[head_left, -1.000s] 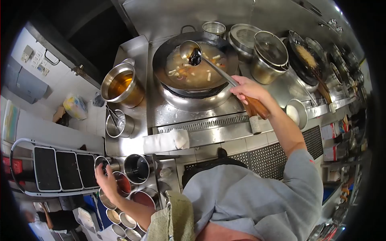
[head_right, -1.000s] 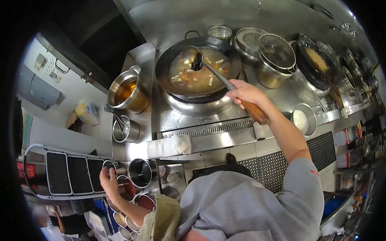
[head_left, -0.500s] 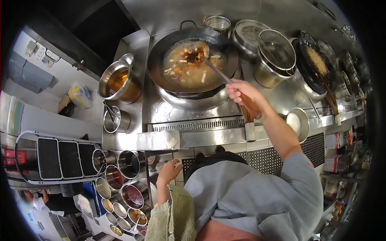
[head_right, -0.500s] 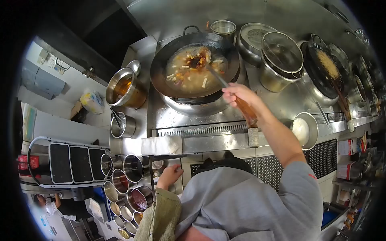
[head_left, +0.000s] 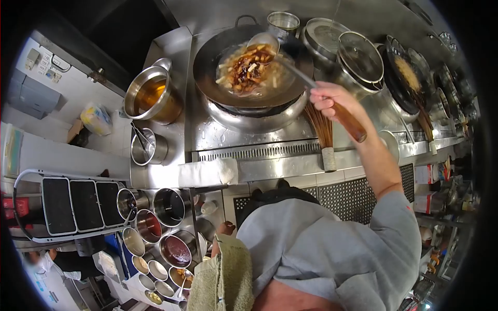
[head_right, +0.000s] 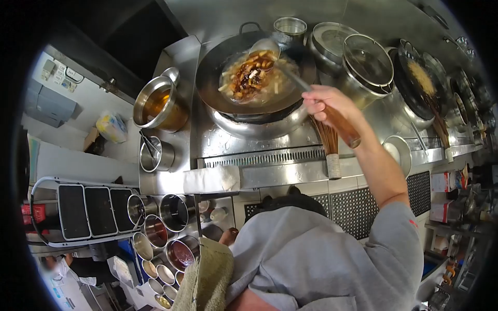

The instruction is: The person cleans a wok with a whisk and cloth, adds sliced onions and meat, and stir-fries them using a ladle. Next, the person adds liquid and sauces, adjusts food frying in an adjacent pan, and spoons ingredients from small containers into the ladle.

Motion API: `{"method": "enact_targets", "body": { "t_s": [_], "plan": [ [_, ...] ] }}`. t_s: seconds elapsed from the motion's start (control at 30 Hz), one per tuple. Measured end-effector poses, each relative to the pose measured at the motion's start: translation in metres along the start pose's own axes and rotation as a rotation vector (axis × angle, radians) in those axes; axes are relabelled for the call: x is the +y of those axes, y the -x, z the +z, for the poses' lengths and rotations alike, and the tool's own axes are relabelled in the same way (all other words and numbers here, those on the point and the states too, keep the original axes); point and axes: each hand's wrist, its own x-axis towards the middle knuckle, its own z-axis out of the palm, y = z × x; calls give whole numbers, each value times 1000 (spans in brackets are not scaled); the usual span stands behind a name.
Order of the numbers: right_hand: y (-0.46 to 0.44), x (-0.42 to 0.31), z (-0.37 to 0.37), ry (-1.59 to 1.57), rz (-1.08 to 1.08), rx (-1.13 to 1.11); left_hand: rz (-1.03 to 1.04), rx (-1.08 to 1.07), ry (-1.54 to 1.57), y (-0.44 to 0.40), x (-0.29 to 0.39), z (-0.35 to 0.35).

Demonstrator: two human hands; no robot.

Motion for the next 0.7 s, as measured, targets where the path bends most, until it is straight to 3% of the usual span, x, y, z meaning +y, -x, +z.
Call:
{"method": "enact_targets", "body": {
  "t_s": [0.23, 0.4, 0.53, 0.6, 0.7],
  "plan": [
    [19, -13, -1, 493, -120, 98, -90, 10, 94, -2, -25, 25],
    [37, 0, 1, 950, -165, 131, 2, 27, 87, -40, -31, 16],
    [48, 7, 12, 1097, -59, 22, 171, 6, 2, -63, -37, 1],
    [38, 21, 9, 1160, -50, -30, 36, -13, 108, -54, -38, -8],
    [19, 39, 4, 1188, -6, -14, 174, -45, -46, -65, -46, -13]
  ]
}}
